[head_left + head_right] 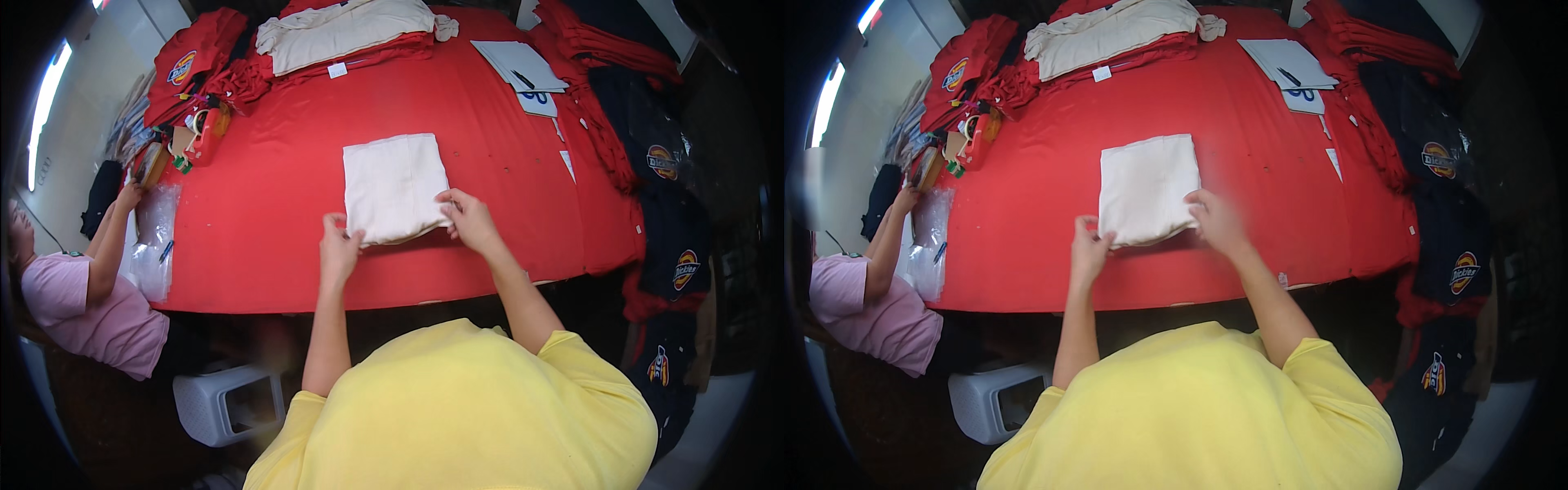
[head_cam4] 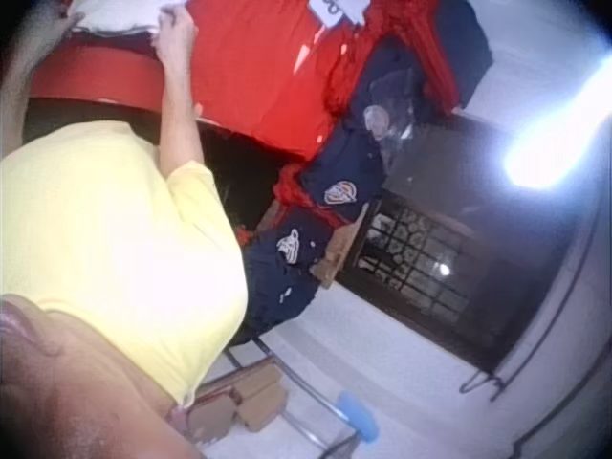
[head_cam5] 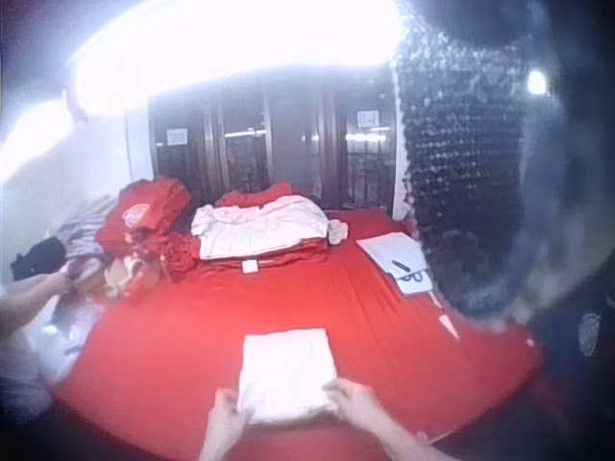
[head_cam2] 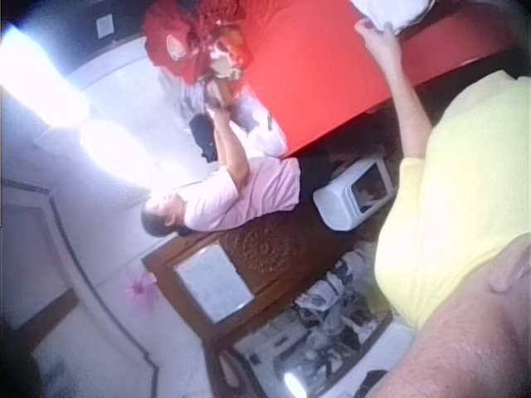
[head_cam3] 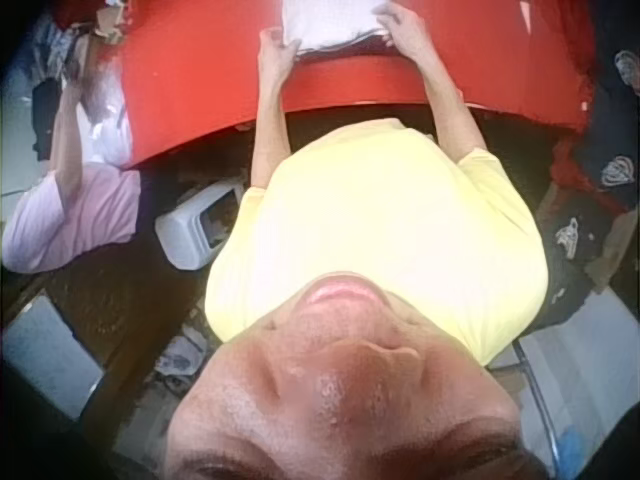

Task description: The person folds shirts on a large red surface by placing a cardboard template on the back, folding the sleeves and sides over it, and then removing the template before setting the folded shirt aside.

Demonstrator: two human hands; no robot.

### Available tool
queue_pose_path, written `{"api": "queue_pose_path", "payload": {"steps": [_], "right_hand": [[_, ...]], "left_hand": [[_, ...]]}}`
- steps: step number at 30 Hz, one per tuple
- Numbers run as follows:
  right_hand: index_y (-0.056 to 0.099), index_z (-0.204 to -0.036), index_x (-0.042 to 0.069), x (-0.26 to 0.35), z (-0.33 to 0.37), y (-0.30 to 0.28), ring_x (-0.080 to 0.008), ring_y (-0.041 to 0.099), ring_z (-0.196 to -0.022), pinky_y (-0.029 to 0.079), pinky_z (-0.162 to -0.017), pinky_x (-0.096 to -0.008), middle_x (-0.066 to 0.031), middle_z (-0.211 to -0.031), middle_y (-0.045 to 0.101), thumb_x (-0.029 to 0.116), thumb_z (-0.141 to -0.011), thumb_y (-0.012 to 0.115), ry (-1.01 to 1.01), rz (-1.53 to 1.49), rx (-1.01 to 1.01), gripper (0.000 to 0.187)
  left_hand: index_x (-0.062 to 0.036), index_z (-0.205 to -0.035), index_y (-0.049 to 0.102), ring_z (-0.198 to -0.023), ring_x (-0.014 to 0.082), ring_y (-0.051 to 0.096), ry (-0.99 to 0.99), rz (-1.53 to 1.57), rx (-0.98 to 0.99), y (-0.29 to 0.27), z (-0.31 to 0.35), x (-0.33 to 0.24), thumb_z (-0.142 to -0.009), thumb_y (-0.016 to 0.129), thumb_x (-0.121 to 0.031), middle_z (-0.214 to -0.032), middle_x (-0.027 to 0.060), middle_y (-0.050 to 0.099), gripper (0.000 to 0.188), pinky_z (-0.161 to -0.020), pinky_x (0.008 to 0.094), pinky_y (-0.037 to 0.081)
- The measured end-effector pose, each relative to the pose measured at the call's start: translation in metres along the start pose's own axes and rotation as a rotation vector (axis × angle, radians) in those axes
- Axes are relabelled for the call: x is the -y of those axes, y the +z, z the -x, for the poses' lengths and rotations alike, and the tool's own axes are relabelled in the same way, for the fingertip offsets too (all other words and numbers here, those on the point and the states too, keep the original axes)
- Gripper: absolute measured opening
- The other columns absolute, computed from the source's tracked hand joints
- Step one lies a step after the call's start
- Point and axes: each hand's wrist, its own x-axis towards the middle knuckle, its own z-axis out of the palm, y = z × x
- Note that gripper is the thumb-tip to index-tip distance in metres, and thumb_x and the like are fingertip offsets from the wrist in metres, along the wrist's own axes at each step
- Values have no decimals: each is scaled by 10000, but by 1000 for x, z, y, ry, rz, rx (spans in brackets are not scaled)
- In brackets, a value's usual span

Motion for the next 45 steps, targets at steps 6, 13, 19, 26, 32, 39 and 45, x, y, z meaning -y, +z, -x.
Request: {"api": "queue_pose_path", "payload": {"steps": [6,13,19,26,32,39,45], "right_hand": [[635,-1072,-32,134,-13,-84,-117,622,-663,516,-599,-235,-64,-781,651,110,-913,567,-90,-682,252,224],[653,-958,-1,98,-76,-96,-84,599,-713,490,-604,-243,-20,-756,629,138,-885,624,-146,-69,342,160],[646,-982,-17,-49,-150,-31,-132,620,-725,521,-675,-285,-43,-826,646,112,-867,642,132,-96,238,173],[601,-1248,84,10,-136,2,-299,501,-1200,366,-1030,-444,-124,-1241,587,278,-825,668,-209,621,105,471],[629,-1231,134,28,-143,39,-281,429,-1236,267,-1086,-477,-97,-1255,555,364,-841,648,-132,714,560,453],[609,-1148,56,61,-94,13,-302,551,-1057,425,-924,-449,-135,-1121,568,375,-814,689,-219,728,403,469],[415,-1320,72,55,-23,19,-345,634,-886,536,-739,-416,-192,-1173,499,311,-812,699,-169,799,506,629]], "left_hand": [[40,-1097,598,-879,172,656,113,827,243,-88,-6,-115,-965,487,-79,-975,110,657,209,-755,293,557],[-5,-885,649,-642,37,492,62,384,91,-58,-38,-104,-900,649,-140,-724,-32,574,136,-600,203,392],[-5,-1027,648,-676,98,535,-147,235,59,13,-105,5,-879,649,-136,-753,4,569,197,-656,240,443],[-14,-1100,655,-676,101,546,-210,165,177,13,-117,10,-876,657,-110,-753,16,595,244,-649,248,456],[-10,-1024,687,-690,135,577,-189,60,167,20,-130,20,-871,672,-166,-743,30,625,219,-676,282,472],[15,-985,646,-734,213,644,82,-145,-183,19,-95,-2,-879,658,-275,-782,114,670,309,-724,326,501],[32,-957,629,-708,210,625,-282,-251,114,-2,-30,-25,-833,705,-313,-786,124,648,375,-665,326,502]]}}
